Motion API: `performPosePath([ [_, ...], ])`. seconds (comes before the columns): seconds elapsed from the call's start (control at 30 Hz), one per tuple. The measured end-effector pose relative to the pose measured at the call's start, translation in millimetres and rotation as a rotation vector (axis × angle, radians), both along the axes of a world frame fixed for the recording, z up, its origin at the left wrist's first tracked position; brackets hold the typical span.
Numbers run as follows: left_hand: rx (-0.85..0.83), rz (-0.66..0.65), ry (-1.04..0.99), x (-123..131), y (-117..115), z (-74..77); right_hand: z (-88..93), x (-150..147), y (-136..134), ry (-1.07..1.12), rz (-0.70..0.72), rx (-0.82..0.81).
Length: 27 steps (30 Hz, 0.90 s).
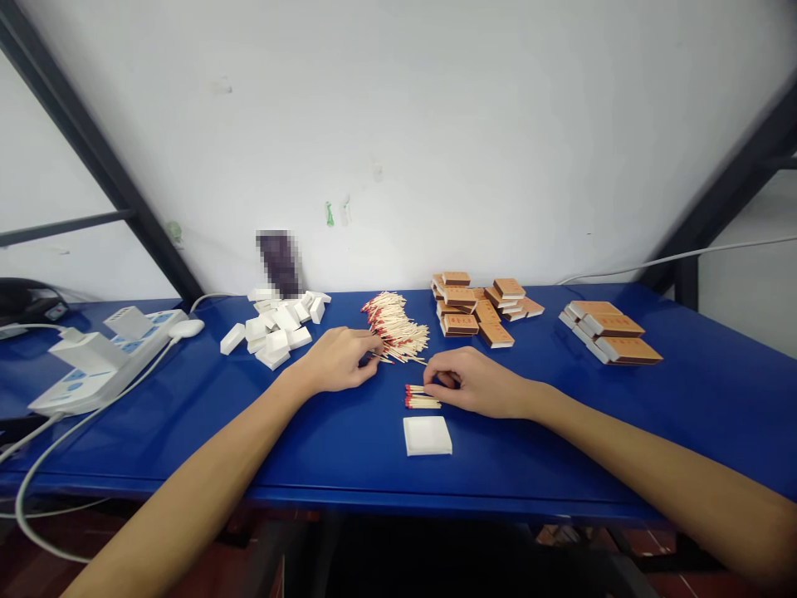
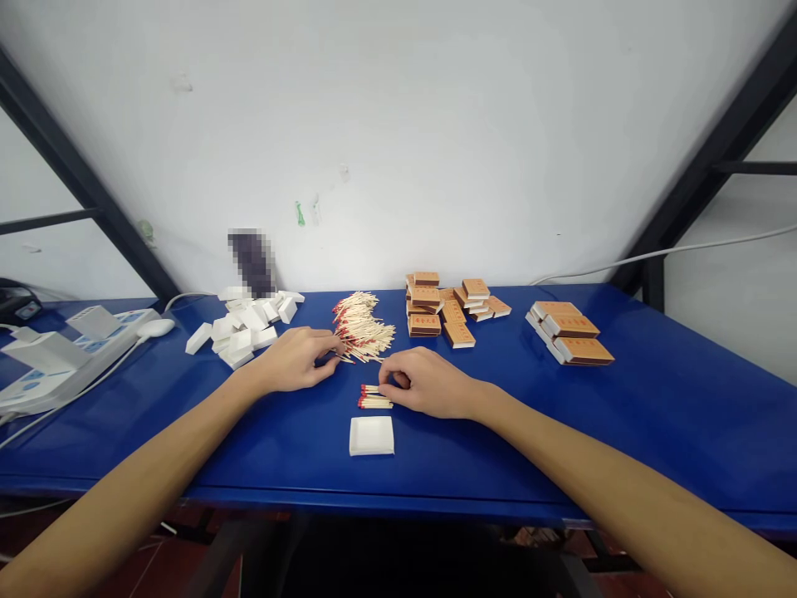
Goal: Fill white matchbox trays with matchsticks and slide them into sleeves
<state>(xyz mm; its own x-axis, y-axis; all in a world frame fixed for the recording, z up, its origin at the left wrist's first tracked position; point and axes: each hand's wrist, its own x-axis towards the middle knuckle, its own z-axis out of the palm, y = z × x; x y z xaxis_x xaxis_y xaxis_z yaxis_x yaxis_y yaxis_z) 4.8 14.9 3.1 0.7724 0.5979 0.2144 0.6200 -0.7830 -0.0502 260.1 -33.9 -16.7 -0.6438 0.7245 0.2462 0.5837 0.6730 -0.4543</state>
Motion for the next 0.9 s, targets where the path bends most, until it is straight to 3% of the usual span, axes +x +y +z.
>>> performPosePath([
  [0.37,-0.032,-0.034,0.006,-1.0,0.2,-1.0,-4.5,2.6,5.6,-0.037,-0.074,0.041],
  [0.9,-0.152,-0.115,-0.043,6.3,-4.2,-4.0,-3.8,2.4,6.5,-0.044,-0.068,0.057],
])
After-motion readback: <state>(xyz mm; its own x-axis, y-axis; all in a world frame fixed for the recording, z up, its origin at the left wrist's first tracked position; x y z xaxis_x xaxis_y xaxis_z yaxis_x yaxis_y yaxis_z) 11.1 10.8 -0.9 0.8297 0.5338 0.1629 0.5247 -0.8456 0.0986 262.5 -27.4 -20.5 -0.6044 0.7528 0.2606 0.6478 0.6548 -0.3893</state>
